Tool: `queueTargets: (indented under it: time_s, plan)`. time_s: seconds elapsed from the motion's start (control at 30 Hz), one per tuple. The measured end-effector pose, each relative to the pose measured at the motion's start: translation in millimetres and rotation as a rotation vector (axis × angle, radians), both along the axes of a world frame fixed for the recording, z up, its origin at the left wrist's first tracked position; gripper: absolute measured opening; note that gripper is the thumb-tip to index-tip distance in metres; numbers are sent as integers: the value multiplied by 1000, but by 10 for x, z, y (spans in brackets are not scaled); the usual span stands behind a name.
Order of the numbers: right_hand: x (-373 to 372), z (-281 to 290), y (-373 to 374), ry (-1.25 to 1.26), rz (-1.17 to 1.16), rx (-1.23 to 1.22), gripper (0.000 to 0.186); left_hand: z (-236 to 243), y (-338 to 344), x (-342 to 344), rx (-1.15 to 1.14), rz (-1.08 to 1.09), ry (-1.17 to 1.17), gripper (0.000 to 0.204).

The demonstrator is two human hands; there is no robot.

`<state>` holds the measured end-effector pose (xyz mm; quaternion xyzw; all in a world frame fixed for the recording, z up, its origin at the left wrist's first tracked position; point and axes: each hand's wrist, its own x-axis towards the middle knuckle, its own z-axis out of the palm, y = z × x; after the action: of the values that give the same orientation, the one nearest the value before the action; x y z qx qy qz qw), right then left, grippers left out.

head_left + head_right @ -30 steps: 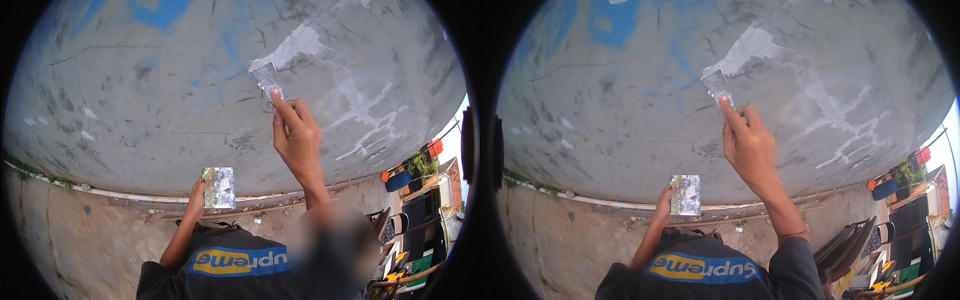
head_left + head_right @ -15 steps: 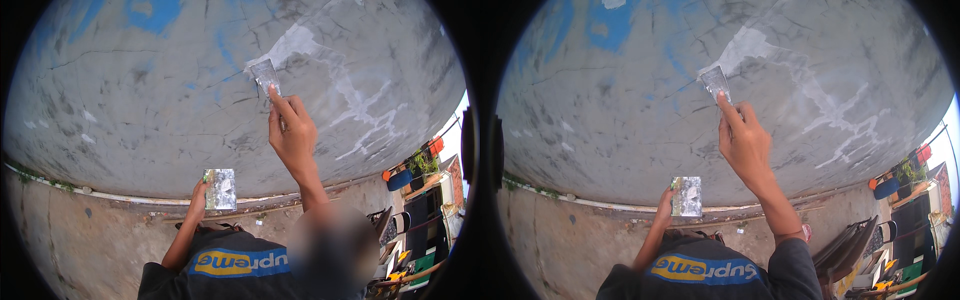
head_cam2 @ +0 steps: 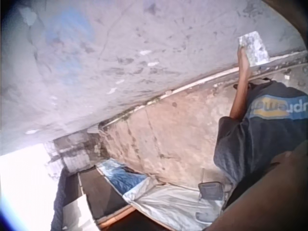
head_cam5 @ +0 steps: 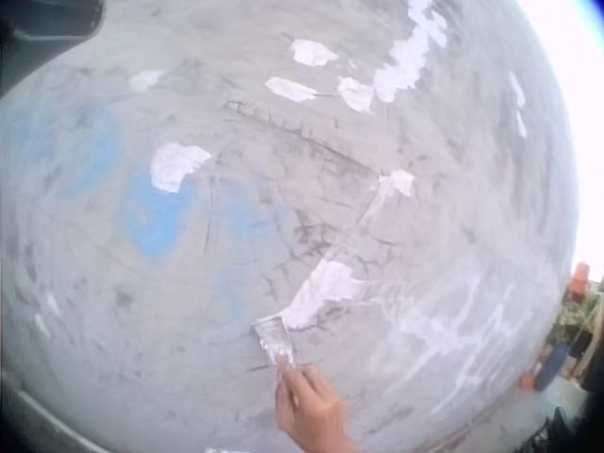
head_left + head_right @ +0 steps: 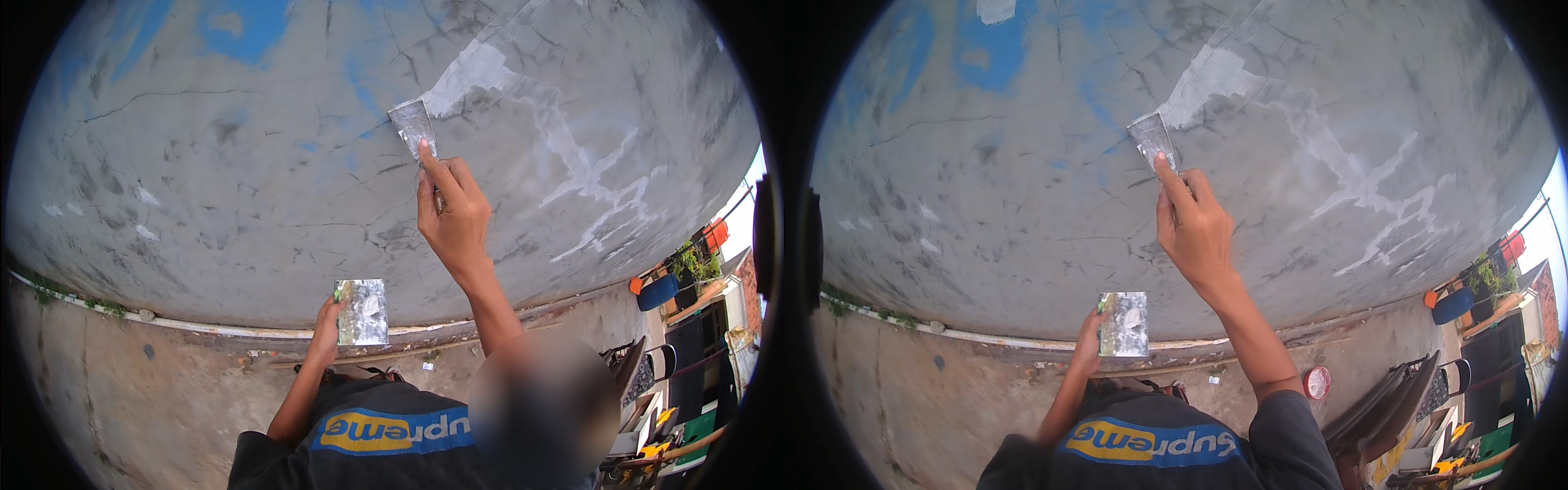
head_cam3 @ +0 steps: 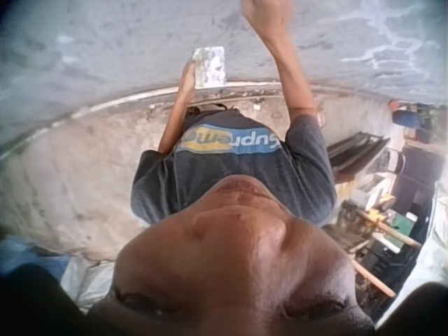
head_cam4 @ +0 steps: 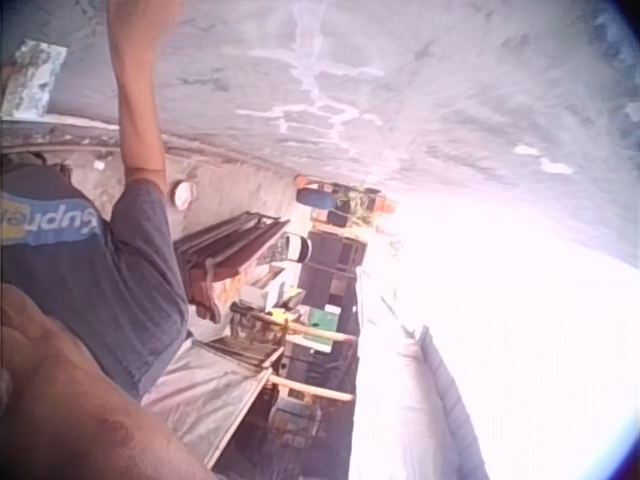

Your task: The person uses a putty knife to apply white plaster to a cracked concrete wall, repeatedly scooping material from a metal hawk and smoothing it into the surface. The person works methodically across different sections of the wall, covering cracks and uneven areas.

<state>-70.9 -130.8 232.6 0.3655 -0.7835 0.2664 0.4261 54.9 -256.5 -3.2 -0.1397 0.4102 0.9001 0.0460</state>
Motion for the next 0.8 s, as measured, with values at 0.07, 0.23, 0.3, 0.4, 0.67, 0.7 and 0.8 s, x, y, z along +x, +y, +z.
queueTargets:
  time_s: [0.07,0.23,0.3,0.4,0.67,0.7,0.8]
  plan:
    - [47,-10,-56,-28,-48,26,51,-46,-29,-13,-8,3,0,48]
    - [105,-243,171,-113,-107,75,52,-51,-3,14,-73,-1,13,47]
    - [182,-253,274,-144,-103,87,52,-56,3,1,-35,7,5,47]
    - [194,-83,184,-21,-27,11,53,-70,2,-8,-23,11,-4,46]
    - [-141,37,210,169,52,148,62,31,-37,-1,-53,0,16,46]
    - [-182,93,356,190,62,196,65,10,-19,12,-32,16,6,46]
    - [-88,677,626,173,48,562,64,-33,10,29,13,50,-6,44]
